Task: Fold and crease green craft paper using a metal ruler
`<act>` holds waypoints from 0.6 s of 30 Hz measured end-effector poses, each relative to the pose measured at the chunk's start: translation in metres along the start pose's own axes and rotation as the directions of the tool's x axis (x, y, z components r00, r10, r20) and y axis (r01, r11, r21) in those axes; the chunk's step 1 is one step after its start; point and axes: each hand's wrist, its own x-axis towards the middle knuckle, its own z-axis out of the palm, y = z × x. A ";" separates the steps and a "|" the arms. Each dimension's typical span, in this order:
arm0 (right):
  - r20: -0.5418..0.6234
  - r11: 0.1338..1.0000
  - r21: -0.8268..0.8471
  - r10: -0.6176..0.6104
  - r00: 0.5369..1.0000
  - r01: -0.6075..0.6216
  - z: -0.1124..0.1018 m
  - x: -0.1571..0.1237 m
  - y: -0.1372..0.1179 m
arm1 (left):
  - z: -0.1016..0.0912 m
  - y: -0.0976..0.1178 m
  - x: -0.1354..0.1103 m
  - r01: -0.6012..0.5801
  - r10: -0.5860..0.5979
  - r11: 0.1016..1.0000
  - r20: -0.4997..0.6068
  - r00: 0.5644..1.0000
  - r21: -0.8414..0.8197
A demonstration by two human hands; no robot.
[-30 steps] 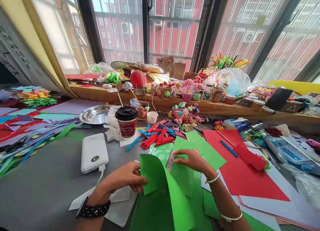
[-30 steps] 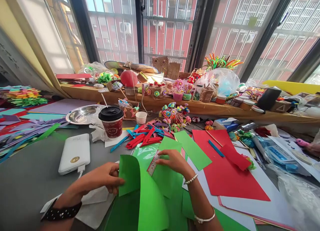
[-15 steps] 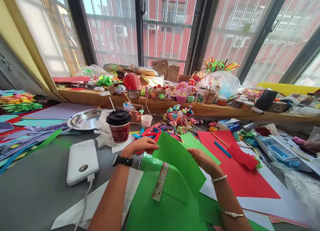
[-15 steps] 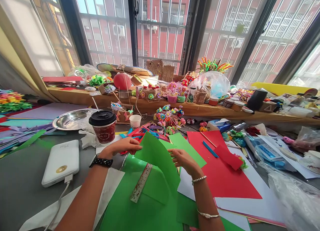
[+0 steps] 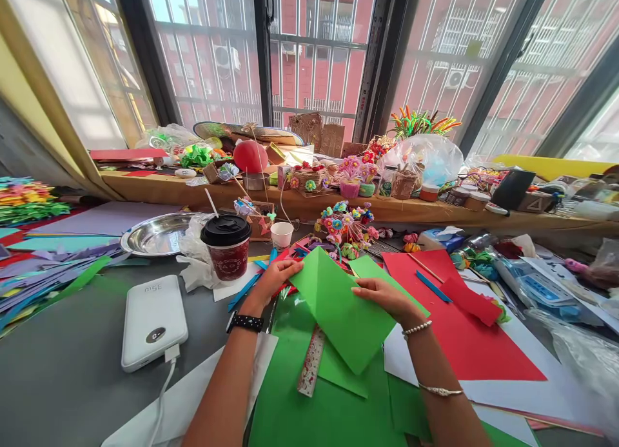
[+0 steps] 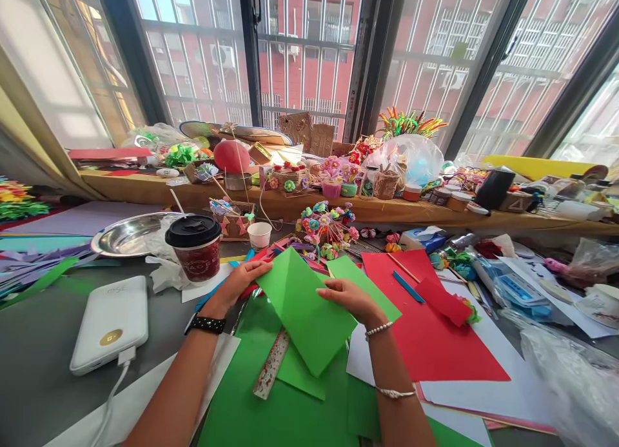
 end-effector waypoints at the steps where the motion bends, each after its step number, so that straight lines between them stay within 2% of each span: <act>1: 0.017 0.999 0.030 0.015 1.000 -0.016 0.003 0.003 0.000 | 0.000 -0.001 0.000 -0.019 0.018 0.999 -0.027 0.999 -0.040; 3: 0.028 0.993 0.116 0.035 0.999 -0.038 0.010 0.009 0.003 | 0.003 -0.002 0.000 -0.041 0.035 0.994 -0.055 0.998 -0.102; 5: -0.024 0.981 0.196 0.016 1.000 -0.011 0.016 0.014 0.008 | 0.008 -0.003 -0.001 -0.029 0.024 0.991 -0.041 0.999 -0.132; 8: -0.118 0.960 0.276 -0.011 0.993 0.043 0.021 0.018 0.016 | 0.018 -0.005 -0.002 0.022 -0.021 0.991 0.007 1.000 -0.130; 11: -0.166 0.948 0.310 -0.022 0.986 0.074 0.021 0.017 0.020 | 0.025 -0.008 -0.002 0.065 -0.064 0.993 0.010 0.998 -0.098; 18: -0.114 0.951 0.304 -0.017 0.993 0.051 0.019 0.012 0.021 | 0.028 -0.010 -0.003 0.134 -0.129 0.988 0.064 0.990 -0.072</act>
